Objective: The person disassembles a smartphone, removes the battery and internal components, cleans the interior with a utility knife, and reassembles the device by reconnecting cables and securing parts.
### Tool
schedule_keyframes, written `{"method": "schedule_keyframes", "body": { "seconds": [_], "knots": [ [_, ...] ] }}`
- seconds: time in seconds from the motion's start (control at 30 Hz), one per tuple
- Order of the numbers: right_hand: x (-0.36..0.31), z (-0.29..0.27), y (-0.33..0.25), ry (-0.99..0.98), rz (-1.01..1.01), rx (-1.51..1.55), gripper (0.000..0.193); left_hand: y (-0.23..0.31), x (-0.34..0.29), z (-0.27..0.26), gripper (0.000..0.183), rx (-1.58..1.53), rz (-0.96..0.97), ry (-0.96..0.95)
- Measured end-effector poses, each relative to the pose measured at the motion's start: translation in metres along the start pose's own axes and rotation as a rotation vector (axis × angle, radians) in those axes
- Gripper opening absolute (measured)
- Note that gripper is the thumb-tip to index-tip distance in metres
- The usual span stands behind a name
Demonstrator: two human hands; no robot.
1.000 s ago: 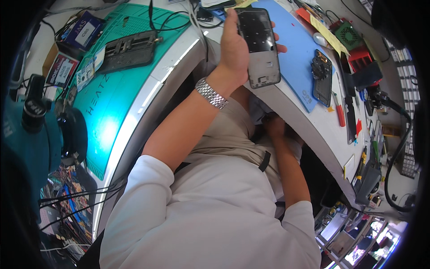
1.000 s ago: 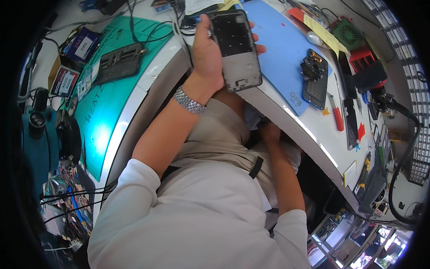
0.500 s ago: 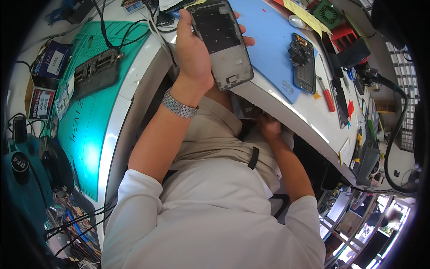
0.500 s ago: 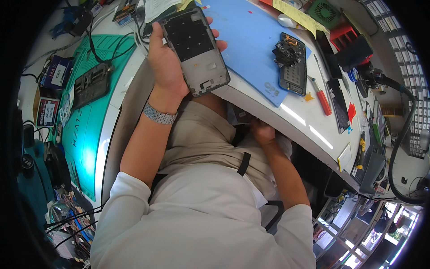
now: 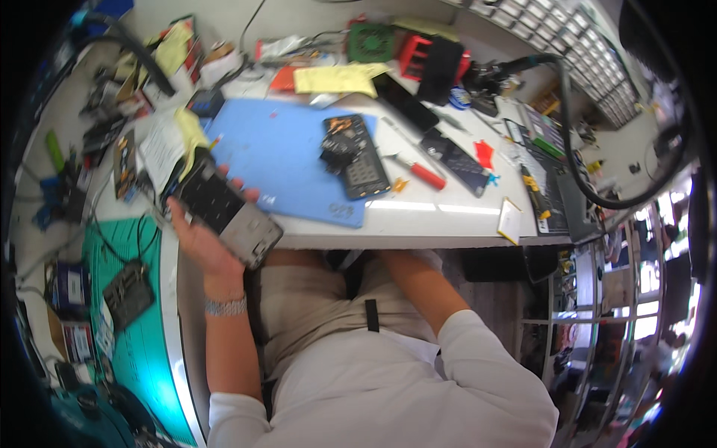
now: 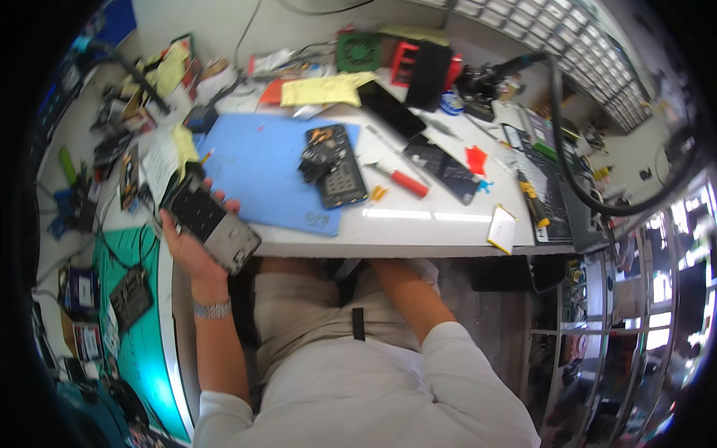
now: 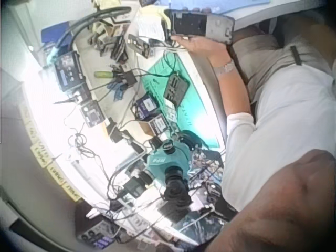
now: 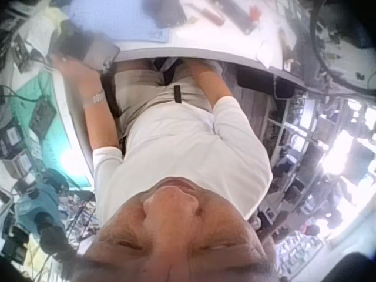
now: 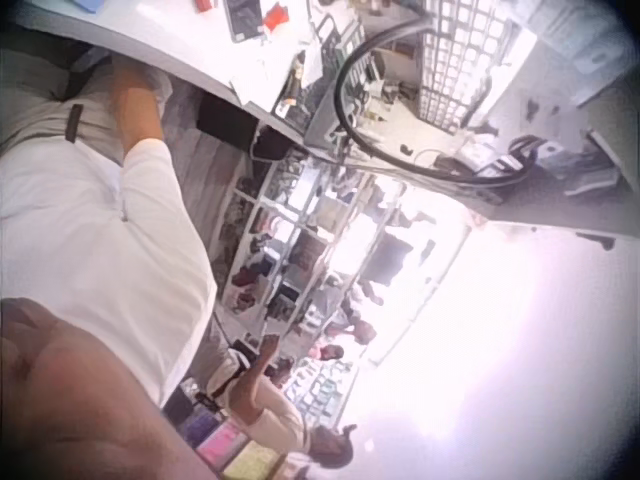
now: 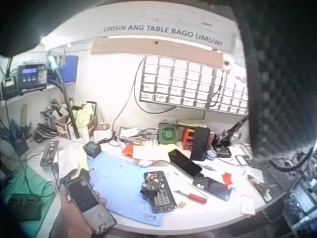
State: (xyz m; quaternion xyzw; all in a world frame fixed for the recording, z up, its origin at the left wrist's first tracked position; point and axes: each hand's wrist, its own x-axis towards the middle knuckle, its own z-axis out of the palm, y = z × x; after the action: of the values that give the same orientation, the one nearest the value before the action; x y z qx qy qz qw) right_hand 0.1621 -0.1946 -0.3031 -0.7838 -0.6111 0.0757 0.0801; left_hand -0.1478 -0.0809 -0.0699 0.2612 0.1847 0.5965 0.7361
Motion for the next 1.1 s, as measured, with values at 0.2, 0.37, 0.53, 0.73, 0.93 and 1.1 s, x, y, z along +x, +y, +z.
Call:
{"method": "schedule_keyframes", "body": {
  "seconds": [0.2,0.37,0.53,0.73,0.93,1.1],
  "knots": [
    [-0.002,-0.014,0.005,-0.121,0.142,0.061,0.029,-0.01,0.008,-0.002,0.077,0.038,-0.023,-0.004],
    [-0.013,-0.035,-0.017,-0.31,0.167,0.133,0.03,-0.004,-0.001,0.004,0.075,-0.034,0.005,-0.037],
    [-0.078,-0.106,-0.048,-0.695,0.071,0.32,0.03,-0.004,-0.016,0.039,0.08,-0.013,-0.041,0.042],
    [-0.146,-0.279,-0.041,-0.471,-0.107,0.864,0.022,-0.017,-0.032,0.067,0.084,-0.02,-0.199,0.007],
    [-0.088,-0.297,0.06,0.593,0.284,0.5,0.017,-0.053,-0.064,0.084,0.084,-0.044,-0.442,-0.137],
    [-0.067,-0.292,0.108,0.7,0.361,0.35,0.02,-0.072,-0.085,0.104,0.083,0.016,-0.447,-0.08]
  ]
}}
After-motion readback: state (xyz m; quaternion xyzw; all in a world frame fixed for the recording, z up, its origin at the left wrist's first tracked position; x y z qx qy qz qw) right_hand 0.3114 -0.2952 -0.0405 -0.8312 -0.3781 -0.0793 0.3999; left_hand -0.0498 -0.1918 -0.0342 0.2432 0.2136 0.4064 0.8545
